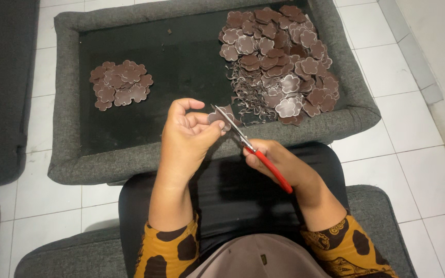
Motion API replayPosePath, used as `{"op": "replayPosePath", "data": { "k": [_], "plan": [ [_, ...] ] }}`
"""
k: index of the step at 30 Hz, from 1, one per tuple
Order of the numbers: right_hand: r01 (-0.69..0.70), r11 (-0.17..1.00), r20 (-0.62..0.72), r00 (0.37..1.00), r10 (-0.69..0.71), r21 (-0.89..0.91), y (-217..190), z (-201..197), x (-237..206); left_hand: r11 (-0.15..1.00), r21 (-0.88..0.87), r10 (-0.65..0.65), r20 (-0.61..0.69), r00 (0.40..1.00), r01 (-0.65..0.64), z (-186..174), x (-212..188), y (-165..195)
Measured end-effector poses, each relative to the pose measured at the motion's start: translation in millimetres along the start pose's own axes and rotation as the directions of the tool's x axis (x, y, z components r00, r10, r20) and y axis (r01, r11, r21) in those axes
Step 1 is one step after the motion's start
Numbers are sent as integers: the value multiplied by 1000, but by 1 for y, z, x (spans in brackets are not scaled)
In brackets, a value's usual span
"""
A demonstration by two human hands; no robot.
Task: The person uses red-handled scissors to cut a brown, flower-shaped piece of material. They hold the material in their left hand and cut along the edges with their right hand, then place the finished piece on a pile on the table.
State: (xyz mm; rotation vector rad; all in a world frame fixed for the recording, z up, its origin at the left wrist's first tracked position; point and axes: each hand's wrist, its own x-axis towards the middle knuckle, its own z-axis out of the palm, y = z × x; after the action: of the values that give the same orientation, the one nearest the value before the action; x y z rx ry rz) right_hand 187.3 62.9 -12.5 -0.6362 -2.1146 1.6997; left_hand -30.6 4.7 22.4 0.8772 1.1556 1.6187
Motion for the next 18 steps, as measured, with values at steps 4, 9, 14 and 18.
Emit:
{"op": "replayPosePath", "data": {
  "k": [4,9,14,18],
  "plan": [
    [-6,997,49,999,2,71,-1,1,2,999,42,-24,8,1000,23,-2,-1,-1],
    [68,998,39,997,-67,-16,-1,2,4,999,-32,-17,32,999,18,-1,0,-9],
    [157,987,12,988,-157,-20,4,5,5,988,-154,4,61,998,6,4,2,-22],
    [90,993,-11,996,-90,76,7,9,3,976,-220,8,69,998,7,5,1,-29]
  ]
}}
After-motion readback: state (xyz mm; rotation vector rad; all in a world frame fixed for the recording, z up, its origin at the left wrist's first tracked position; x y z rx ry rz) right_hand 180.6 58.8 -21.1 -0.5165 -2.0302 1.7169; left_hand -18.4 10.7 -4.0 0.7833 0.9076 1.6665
